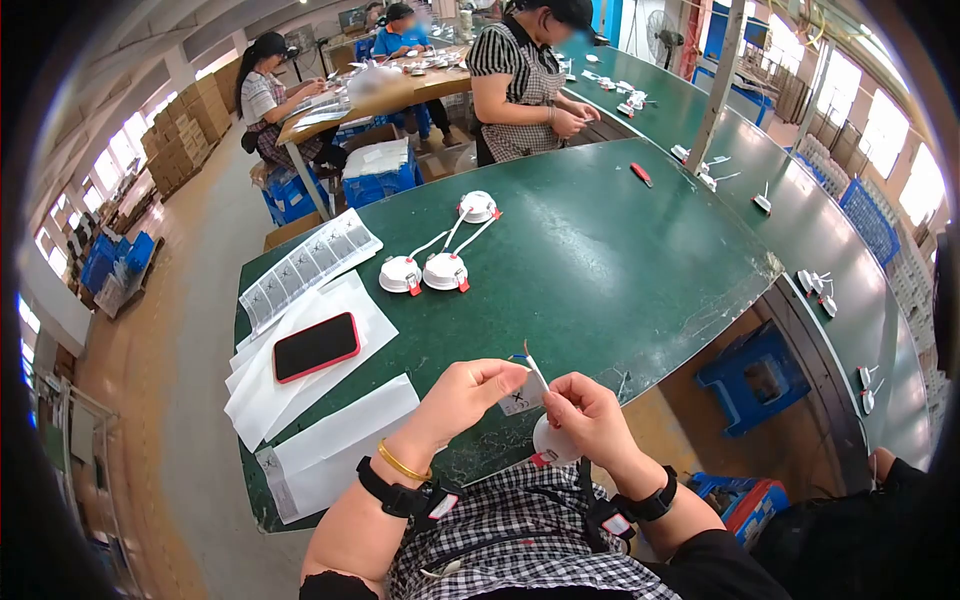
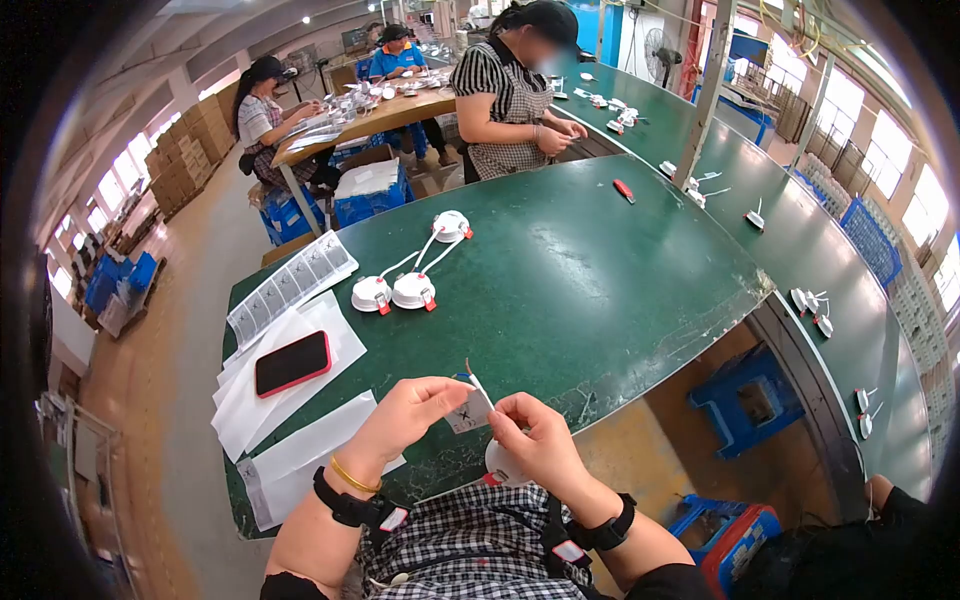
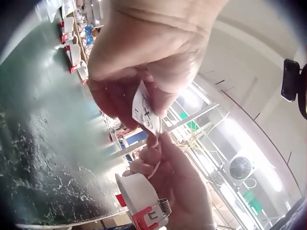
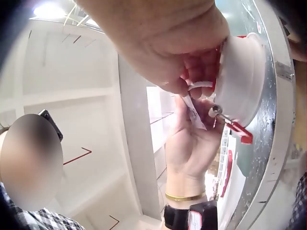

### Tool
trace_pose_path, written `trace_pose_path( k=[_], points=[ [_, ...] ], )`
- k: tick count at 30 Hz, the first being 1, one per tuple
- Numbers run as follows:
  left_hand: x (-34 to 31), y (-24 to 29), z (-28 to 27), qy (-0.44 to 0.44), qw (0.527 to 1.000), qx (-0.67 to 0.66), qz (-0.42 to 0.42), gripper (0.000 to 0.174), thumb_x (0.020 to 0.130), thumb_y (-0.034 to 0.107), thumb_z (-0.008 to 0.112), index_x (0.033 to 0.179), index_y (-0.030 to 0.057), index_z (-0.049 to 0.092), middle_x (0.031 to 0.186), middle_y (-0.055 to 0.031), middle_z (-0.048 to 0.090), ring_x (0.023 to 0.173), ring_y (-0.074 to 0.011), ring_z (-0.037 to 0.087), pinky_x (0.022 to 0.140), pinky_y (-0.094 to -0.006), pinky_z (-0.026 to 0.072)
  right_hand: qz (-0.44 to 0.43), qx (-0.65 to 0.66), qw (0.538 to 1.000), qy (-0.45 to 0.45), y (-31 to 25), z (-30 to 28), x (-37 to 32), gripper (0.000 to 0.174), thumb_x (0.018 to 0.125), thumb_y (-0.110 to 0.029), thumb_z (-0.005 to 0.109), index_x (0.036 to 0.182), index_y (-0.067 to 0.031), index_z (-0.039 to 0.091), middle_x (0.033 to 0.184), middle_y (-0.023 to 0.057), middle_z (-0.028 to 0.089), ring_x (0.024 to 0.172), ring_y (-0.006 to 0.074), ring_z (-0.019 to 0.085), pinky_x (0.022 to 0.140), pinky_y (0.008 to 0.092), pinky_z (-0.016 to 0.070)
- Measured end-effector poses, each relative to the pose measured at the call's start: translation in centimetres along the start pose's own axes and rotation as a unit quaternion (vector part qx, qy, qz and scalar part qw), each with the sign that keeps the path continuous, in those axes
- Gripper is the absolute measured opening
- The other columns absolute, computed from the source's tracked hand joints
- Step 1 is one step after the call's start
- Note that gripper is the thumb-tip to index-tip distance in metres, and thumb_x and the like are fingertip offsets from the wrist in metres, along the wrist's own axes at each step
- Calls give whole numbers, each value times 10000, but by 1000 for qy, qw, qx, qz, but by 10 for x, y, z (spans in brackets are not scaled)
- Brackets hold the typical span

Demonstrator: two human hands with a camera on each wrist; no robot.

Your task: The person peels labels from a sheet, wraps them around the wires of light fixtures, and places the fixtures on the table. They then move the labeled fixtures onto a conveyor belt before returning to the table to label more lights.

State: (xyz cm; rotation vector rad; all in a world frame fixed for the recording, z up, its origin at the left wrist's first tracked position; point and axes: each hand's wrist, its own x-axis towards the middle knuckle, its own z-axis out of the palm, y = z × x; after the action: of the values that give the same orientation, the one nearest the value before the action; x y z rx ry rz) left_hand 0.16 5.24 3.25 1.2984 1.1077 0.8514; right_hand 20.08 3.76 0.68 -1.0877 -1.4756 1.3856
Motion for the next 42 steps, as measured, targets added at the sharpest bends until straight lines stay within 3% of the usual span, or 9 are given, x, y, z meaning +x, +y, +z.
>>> trace_pose_path(
  k=[12, 15, 17, 21, 23, 29, 36, 38, 42],
  points=[
    [-18, 18, -17, 66, 991, 108, 51, 183, 909, 102, 573, 966, -21, 695, 847, -87, 702, 784, -115, 636, 706, -243, 477, -32, -21, 996, 86, -2, -45, 14, 135, 930, -149, 601, 956, -18, 619, 832, 1, 635, 775, 70, 590, 702, 227, 479],
    [-55, -6, -59, 184, 978, 95, 35, 180, 905, 96, 568, 938, -43, 678, 799, -80, 686, 744, -119, 629, 709, -238, 482, -9, -80, 967, 241, 8, -117, 57, 170, 913, -164, 590, 881, -7, 644, 721, 59, 653, 612, 127, 623, 564, 285, 494],
    [-95, 16, -78, 205, 971, 116, -37, 298, 974, 151, 526, 1189, -48, 582, 1114, -121, 608, 1030, -178, 573, 903, -295, 462, -58, -108, 926, 356, 40, -191, 102, 172, 904, -164, 588, 839, -11, 630, 685, 53, 645, 549, 131, 595, 508, 293, 475],
    [-151, -14, -119, 368, 902, 225, -27, 313, 970, 171, 512, 1165, -62, 592, 1121, -136, 624, 1056, -214, 573, 919, -316, 445, -140, -227, 820, 507, 61, -305, 154, 434, 854, -129, 617, 1247, 29, 518, 1202, 233, 591, 1111, 326, 585, 956, 374, 457],
    [-179, -32, -144, 395, 868, 295, -65, 323, 966, 184, 517, 1161, -62, 593, 1149, -143, 621, 1068, -227, 571, 929, -331, 438, -115, -339, 810, 465, 48, -308, 150, 408, 840, -125, 605, 1213, 30, 547, 1188, 226, 601, 1102, 338, 585, 959, 378, 458],
    [-217, -58, -154, 350, 809, 462, -94, 325, 926, 225, 567, 1152, -3, 617, 1115, -197, 608, 1056, -359, 562, 921, -393, 434, -83, -327, 914, 228, 35, -191, 157, 235, 875, -180, 558, 1008, -24, 674, 979, 174, 680, 957, 315, 647, 863, 379, 498],
    [-211, -86, -146, 418, 770, 481, -15, 212, 781, 39, 661, 992, 24, 667, 1083, -132, 613, 1035, -265, 575, 899, -359, 454, -168, -326, 929, -48, 37, -19, 215, 239, 887, -203, 570, 1031, -36, 664, 923, 131, 682, 838, 276, 654, 760, 365, 525],
    [-211, -76, -139, 429, 796, 424, -41, 279, 730, 35, 695, 1006, 56, 665, 1175, -134, 553, 1145, -312, 495, 958, -395, 417, 76, -155, 984, -39, 21, 19, 235, 278, 908, -255, 575, 1009, -2, 629, 862, 99, 636, 760, 228, 629, 645, 351, 534],
    [-229, -89, -143, 415, 813, 409, 24, 254, 775, 86, 695, 1027, 76, 671, 1167, -154, 573, 1099, -327, 539, 967, -365, 423, 168, -17, 985, 43, 30, 50, 284, 316, 931, -342, 570, 1005, -37, 602, 887, 43, 573, 727, 167, 571, 612, 312, 503]
  ],
)
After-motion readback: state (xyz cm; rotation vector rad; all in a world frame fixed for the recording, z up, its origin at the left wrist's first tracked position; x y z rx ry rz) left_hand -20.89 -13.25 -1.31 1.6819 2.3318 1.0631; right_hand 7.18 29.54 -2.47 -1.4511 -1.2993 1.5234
